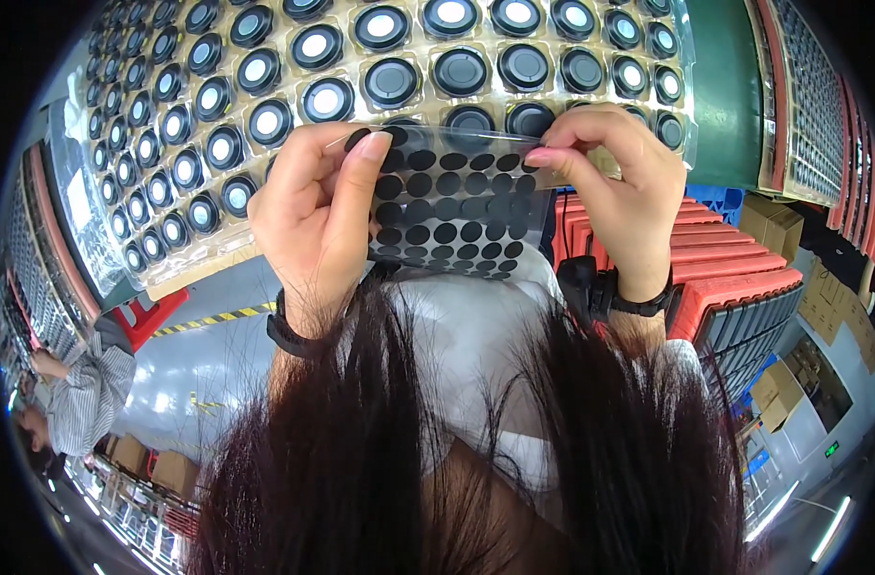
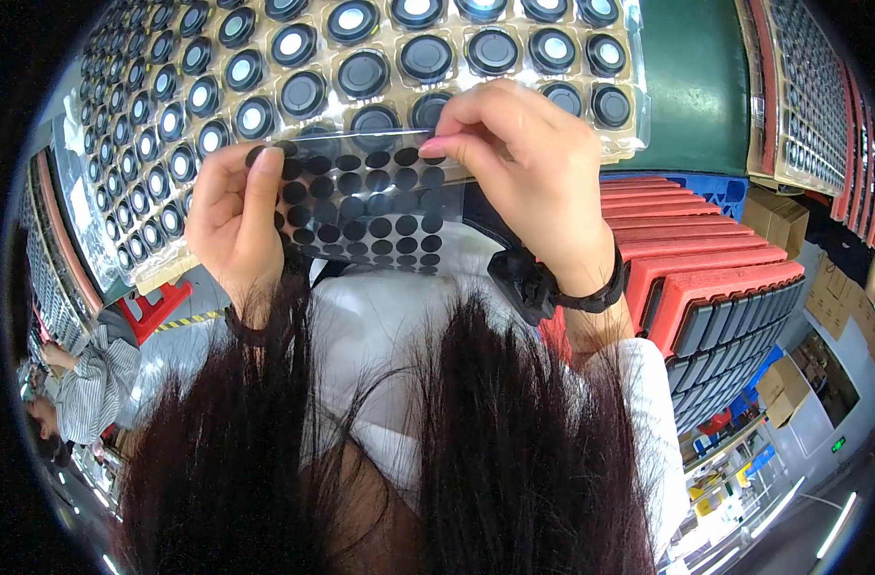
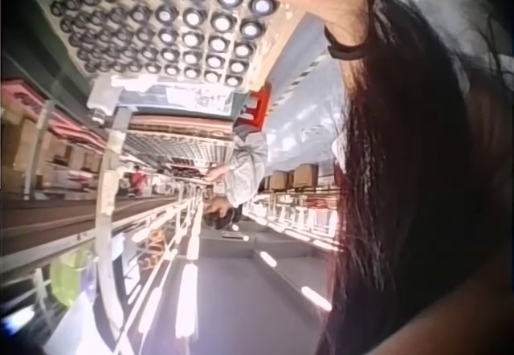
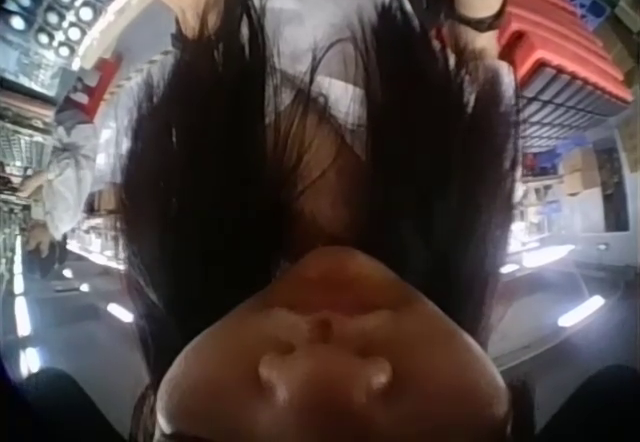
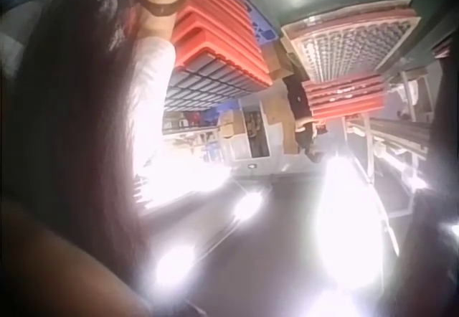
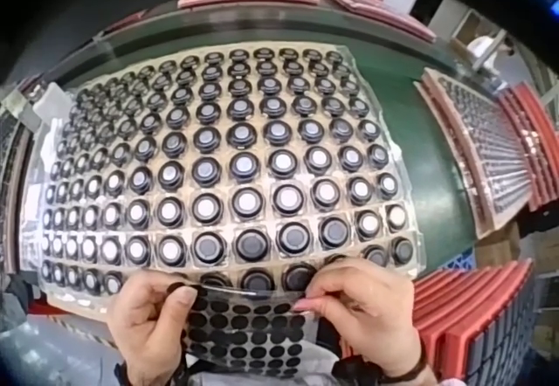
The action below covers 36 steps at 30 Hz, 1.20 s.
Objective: Applying small black labels to electronic components arranged in a grid tray.
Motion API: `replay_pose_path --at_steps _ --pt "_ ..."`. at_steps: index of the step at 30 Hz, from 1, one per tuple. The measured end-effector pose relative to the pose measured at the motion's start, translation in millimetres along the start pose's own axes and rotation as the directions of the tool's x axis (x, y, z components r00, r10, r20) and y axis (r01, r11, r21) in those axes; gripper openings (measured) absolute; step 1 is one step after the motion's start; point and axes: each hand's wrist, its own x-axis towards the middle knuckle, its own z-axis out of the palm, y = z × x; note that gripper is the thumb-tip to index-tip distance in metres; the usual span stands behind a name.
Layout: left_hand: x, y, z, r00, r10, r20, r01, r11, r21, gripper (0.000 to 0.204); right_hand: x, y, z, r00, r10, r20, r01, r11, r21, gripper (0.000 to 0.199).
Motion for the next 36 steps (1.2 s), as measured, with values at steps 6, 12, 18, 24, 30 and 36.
replay_pose_path --at_steps 6,12,18,24,30,36 --pt "2 2 3 0.998 -0.063 -0.011 0.063 0.998 -0.001 0.009 8 10 -13 0.978 -0.204 -0.041 0.208 0.958 0.199 0.013" --pt "4 10 3 0.993 -0.119 -0.003 0.119 0.993 -0.007 0.009 29 39 -53 0.978 0.052 -0.201 0.016 0.947 0.322 0.01" --pt "5 10 2 0.994 -0.099 0.034 0.096 0.993 0.074 0.007 36 60 -55 0.984 0.059 -0.167 -0.048 0.997 0.066 0.007" --pt "6 9 8 0.996 -0.087 -0.007 0.087 0.994 0.059 0.01 38 62 -57 0.988 0.054 -0.148 -0.051 0.998 0.026 0.008" --pt "7 13 10 0.992 -0.124 -0.025 0.125 0.992 0.028 0.01 39 63 -59 0.992 0.047 -0.117 -0.047 0.999 0.009 0.006" --pt "6 11 9 0.996 -0.085 -0.018 0.086 0.995 0.051 0.01 38 61 -58 0.995 -0.015 -0.102 0.005 0.995 -0.099 0.004"
